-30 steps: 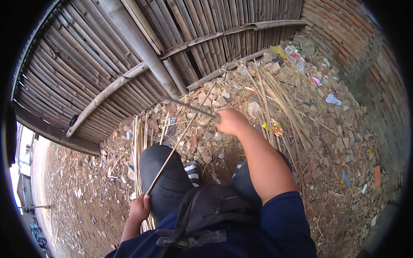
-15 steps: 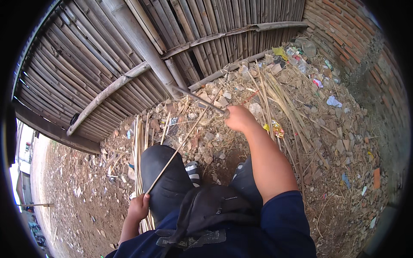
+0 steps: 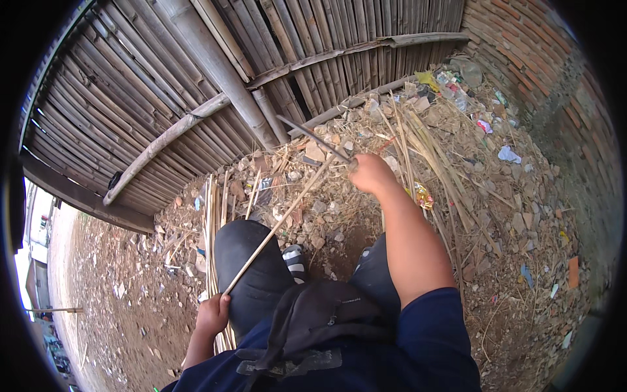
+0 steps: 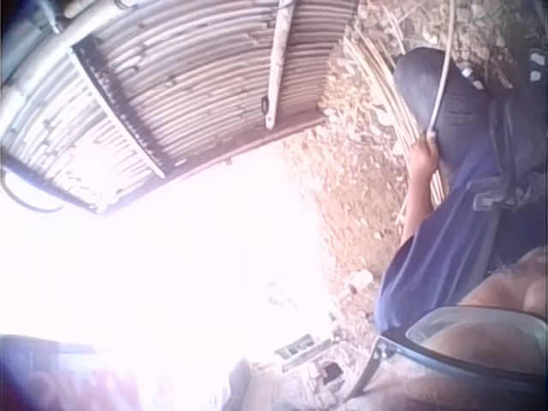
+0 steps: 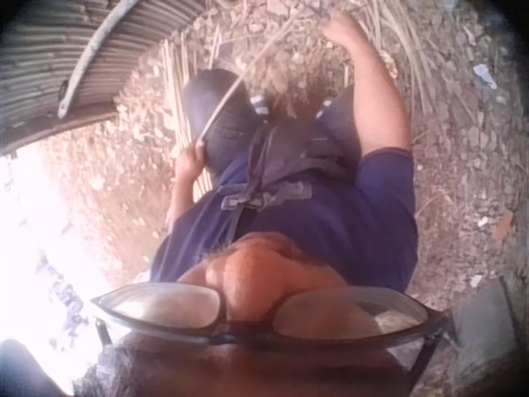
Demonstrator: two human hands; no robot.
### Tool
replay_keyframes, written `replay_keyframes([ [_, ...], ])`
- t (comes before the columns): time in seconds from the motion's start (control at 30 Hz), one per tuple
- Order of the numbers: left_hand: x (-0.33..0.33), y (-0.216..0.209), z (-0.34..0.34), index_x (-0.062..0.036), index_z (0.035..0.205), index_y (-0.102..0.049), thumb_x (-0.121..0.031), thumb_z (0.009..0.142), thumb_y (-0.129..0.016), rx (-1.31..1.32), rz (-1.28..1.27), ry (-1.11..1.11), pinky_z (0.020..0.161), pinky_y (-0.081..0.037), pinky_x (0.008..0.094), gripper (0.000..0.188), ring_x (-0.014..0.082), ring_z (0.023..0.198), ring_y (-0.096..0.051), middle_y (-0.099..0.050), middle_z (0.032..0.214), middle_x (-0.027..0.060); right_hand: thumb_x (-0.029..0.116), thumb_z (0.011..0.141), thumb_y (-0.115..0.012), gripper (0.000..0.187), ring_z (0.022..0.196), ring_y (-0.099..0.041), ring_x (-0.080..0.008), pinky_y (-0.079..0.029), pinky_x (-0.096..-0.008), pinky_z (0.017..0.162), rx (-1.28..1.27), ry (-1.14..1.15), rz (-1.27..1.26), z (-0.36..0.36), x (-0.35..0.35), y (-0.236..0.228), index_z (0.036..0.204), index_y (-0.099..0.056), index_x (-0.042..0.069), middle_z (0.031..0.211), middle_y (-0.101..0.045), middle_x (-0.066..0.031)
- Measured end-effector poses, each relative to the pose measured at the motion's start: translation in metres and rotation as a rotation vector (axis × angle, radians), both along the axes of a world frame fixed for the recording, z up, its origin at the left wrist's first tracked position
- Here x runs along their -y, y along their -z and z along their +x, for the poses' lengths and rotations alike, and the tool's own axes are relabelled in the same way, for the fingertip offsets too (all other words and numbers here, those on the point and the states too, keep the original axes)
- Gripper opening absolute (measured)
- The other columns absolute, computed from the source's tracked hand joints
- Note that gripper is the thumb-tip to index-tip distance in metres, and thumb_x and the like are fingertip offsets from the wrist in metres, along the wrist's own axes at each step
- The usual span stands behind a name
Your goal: The person uses a machete to strip and smooth long bamboo sticks while sitting on the ground outdoors.
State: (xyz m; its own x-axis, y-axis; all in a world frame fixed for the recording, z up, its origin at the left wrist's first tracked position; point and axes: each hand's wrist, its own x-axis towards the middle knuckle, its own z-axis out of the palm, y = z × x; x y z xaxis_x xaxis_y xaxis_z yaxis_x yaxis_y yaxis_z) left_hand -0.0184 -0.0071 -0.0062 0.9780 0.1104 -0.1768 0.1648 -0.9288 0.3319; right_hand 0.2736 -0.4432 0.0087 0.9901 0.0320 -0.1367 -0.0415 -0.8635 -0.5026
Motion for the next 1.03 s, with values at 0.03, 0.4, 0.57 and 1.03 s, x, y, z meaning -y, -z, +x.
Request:
replay_keyframes([
  [0.03,0.000,0.000,0.001,-0.0013,0.082,-0.060,-0.038,0.102,-0.054,-0.002,-0.016,0.001,0.063,-0.047,0.0570,0.042,0.0496,0.070,-0.062,-0.062,0.069,0.0266,0.021,0.084,-0.068,0.021,0.093,-0.070,-0.0317,-0.055,-0.0446,0.083,-0.036,-0.038,-0.002,-0.005,-0.007,-0.007,0.100,-0.070,0.008,0.097,-0.072,-0.0149],
  [0.4,-0.010,0.014,-0.001,-0.0006,0.081,-0.059,-0.034,0.102,-0.054,0.026,-0.062,0.036,0.062,-0.046,0.0560,0.040,0.0495,0.068,-0.061,-0.061,0.068,0.0267,0.028,0.083,-0.076,0.044,0.098,-0.069,-0.0289,-0.053,-0.0410,0.086,-0.173,-0.061,0.224,0.014,0.004,0.031,0.117,-0.069,0.001,0.103,-0.072,-0.0168],
  [0.57,-0.002,-0.003,0.001,-0.0001,0.081,-0.060,-0.035,0.102,-0.055,-0.010,-0.057,0.014,0.064,-0.047,0.0553,0.041,0.0492,0.072,-0.062,-0.062,0.070,0.0271,0.026,0.083,-0.073,0.036,0.097,-0.069,-0.0324,-0.053,-0.0418,0.085,-0.012,-0.026,0.115,0.004,0.004,0.026,0.110,-0.070,0.003,0.100,-0.072,-0.0172],
  [1.03,-0.010,0.003,0.003,0.0004,0.082,-0.062,-0.037,0.103,-0.053,-0.069,-0.132,-0.013,0.066,-0.047,0.0535,0.043,0.0490,0.074,-0.063,-0.062,0.074,0.0288,0.029,0.084,-0.074,0.033,0.101,-0.071,-0.0253,-0.055,-0.0425,0.086,-0.082,-0.074,0.092,0.007,-0.013,0.007,0.111,-0.071,0.011,0.111,-0.073,-0.0132],
])
